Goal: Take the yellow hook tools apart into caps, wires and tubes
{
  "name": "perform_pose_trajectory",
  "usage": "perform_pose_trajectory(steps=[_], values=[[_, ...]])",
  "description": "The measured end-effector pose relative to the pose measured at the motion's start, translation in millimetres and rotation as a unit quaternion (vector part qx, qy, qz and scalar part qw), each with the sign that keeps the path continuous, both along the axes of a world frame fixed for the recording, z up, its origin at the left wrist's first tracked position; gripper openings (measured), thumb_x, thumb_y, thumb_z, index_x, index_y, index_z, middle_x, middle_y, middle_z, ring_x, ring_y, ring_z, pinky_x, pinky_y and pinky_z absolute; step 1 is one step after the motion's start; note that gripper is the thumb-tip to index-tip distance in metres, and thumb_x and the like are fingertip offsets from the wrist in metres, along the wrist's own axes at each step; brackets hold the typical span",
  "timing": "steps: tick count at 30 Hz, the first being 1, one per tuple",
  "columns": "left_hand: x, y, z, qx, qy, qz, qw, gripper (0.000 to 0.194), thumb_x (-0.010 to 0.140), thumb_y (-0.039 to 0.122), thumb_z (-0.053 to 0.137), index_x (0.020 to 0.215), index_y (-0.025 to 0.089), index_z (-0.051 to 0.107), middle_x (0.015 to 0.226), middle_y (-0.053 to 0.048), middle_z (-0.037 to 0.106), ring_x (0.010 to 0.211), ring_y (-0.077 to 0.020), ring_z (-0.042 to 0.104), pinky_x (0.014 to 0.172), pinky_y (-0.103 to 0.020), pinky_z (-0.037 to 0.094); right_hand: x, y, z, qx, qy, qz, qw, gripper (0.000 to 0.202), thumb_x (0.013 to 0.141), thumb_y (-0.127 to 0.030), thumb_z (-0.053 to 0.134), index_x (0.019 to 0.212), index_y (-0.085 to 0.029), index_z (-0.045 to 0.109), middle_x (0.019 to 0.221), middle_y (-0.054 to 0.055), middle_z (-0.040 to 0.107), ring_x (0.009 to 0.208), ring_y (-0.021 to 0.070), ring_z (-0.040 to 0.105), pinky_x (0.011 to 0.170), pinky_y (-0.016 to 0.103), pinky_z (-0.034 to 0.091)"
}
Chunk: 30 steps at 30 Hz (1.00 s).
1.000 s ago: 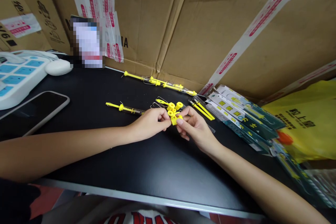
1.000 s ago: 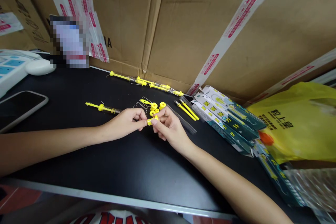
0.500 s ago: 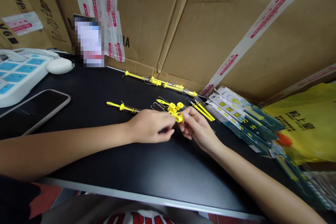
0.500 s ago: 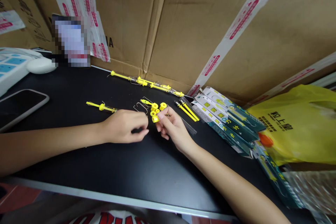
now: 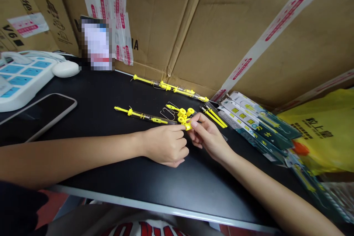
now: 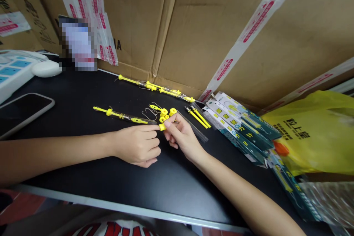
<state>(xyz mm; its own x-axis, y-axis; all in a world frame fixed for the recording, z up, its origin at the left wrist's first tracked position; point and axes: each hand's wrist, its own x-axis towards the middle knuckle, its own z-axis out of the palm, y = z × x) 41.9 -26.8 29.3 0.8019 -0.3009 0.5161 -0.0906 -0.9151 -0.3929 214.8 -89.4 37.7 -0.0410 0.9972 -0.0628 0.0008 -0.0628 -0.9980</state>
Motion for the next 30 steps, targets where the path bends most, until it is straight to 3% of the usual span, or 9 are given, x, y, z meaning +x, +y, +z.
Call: perform_pose_trajectory(steps=[13, 26, 30], values=[[2.1, 0.1, -5.2, -0.017, 0.027, 0.016, 0.999, 0.026, 0.080, 0.038, 0.048, 0.069, 0.017, 0.059, 0.058, -0.003, 0.062, 0.056, -0.0157, 0.056, 0.087, -0.034, 0.043, -3.1, 1.8, -3.2, -0.044, 0.054, 0.022, 0.997, 0.026, 0.084, -0.042, 0.059, 0.082, -0.023, 0.041, 0.056, -0.007, 0.054, 0.040, 0.0048, 0.038, 0.031, 0.009, 0.028], [0.7, 0.1, -4.4, -0.025, -0.003, -0.005, 1.000, 0.025, 0.079, 0.038, 0.048, 0.067, 0.018, 0.056, 0.054, -0.002, 0.057, 0.051, -0.0159, 0.051, 0.064, -0.031, 0.043, -2.4, 1.2, -0.4, -0.043, 0.052, 0.007, 0.998, 0.028, 0.083, -0.043, 0.060, 0.082, -0.023, 0.040, 0.057, -0.006, 0.056, 0.040, 0.0049, 0.040, 0.029, 0.009, 0.028], [0.6, 0.1, -4.7, -0.020, -0.011, -0.005, 1.000, 0.025, 0.079, 0.037, 0.048, 0.066, 0.018, 0.056, 0.056, -0.002, 0.058, 0.054, -0.0160, 0.052, 0.071, -0.031, 0.045, -1.1, 2.2, -1.0, -0.036, 0.036, 0.003, 0.999, 0.030, 0.081, -0.044, 0.061, 0.083, -0.023, 0.040, 0.057, -0.007, 0.056, 0.040, 0.0051, 0.040, 0.029, 0.009, 0.029]])
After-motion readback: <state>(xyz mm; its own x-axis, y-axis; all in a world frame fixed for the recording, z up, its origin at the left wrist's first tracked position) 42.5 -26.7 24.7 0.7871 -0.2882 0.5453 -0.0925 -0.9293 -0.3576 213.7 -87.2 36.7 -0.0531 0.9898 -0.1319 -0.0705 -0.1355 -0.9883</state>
